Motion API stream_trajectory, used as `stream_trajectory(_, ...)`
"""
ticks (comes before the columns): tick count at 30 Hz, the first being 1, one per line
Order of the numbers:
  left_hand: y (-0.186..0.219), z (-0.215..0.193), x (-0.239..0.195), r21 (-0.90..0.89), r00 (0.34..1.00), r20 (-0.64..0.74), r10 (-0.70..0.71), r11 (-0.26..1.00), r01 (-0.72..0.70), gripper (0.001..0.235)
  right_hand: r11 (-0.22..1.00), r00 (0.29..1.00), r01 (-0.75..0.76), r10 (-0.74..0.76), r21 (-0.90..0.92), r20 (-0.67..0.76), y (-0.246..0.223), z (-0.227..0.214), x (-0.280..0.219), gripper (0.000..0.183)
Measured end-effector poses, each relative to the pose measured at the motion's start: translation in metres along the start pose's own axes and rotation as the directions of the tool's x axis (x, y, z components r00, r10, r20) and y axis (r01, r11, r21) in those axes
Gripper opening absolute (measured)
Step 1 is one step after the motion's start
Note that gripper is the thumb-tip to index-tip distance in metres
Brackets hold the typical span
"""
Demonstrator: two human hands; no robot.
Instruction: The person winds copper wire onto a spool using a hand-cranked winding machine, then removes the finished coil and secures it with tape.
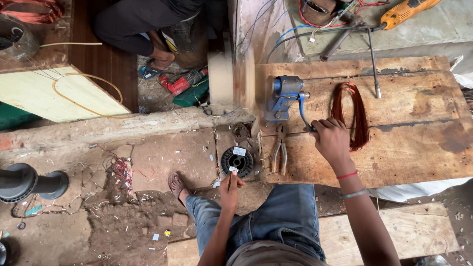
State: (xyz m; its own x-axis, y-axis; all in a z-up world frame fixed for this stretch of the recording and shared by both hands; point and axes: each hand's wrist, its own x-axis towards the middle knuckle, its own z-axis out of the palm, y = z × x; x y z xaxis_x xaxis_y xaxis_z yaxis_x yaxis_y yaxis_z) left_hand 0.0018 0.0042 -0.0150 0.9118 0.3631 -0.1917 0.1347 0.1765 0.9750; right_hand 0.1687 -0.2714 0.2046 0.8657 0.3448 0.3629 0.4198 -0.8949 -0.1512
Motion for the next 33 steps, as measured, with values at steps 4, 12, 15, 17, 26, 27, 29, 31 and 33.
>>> stream_trajectory(4,0.001,0.002,0.001,-0.019,1.0,0.004,0.004,1.0,-0.004,0.05,0.996,0.975,0.02,-0.038,-0.085,-0.217,-0.01,-0.025,-0.006,0.023)
stream_trajectory(12,0.003,0.006,-0.006,0.038,1.0,0.01,0.027,0.999,-0.028,0.053,0.996,0.923,0.085,-0.078,0.002,-0.376,0.009,-0.044,0.017,0.021)
stream_trajectory(15,0.001,0.005,-0.007,0.03,1.0,0.01,0.002,1.0,-0.002,0.051,0.994,0.907,0.094,-0.063,0.055,-0.416,0.018,-0.04,0.036,0.02)
stream_trajectory(17,0.002,0.006,-0.007,0.03,1.0,0.013,0.017,0.999,-0.017,0.051,0.993,0.892,0.106,-0.076,0.044,-0.445,0.027,-0.038,0.052,0.022)
stream_trajectory(26,-0.004,0.003,-0.004,0.031,1.0,0.006,0.018,0.999,-0.018,0.051,0.986,0.914,0.108,-0.047,0.129,-0.402,0.036,-0.033,0.123,0.027)
stream_trajectory(27,-0.005,0.002,-0.003,0.026,1.0,0.004,0.018,1.0,-0.018,0.051,0.987,0.91,0.115,-0.058,0.116,-0.41,0.037,-0.028,0.131,0.026)
stream_trajectory(29,-0.007,0.001,-0.001,-0.001,1.0,-0.005,0.01,1.0,-0.01,0.05,0.991,0.914,0.085,-0.036,0.105,-0.404,0.039,-0.016,0.143,0.026)
stream_trajectory(31,-0.009,0.001,-0.002,-0.024,1.0,-0.002,0.003,1.0,-0.003,0.05,0.994,0.927,0.011,0.03,0.109,-0.373,0.041,-0.002,0.153,0.028)
stream_trajectory(33,-0.009,0.001,-0.002,-0.041,1.0,0.014,0.001,0.999,-0.001,0.052,0.998,0.933,-0.004,0.029,0.069,-0.358,0.047,0.013,0.162,0.027)
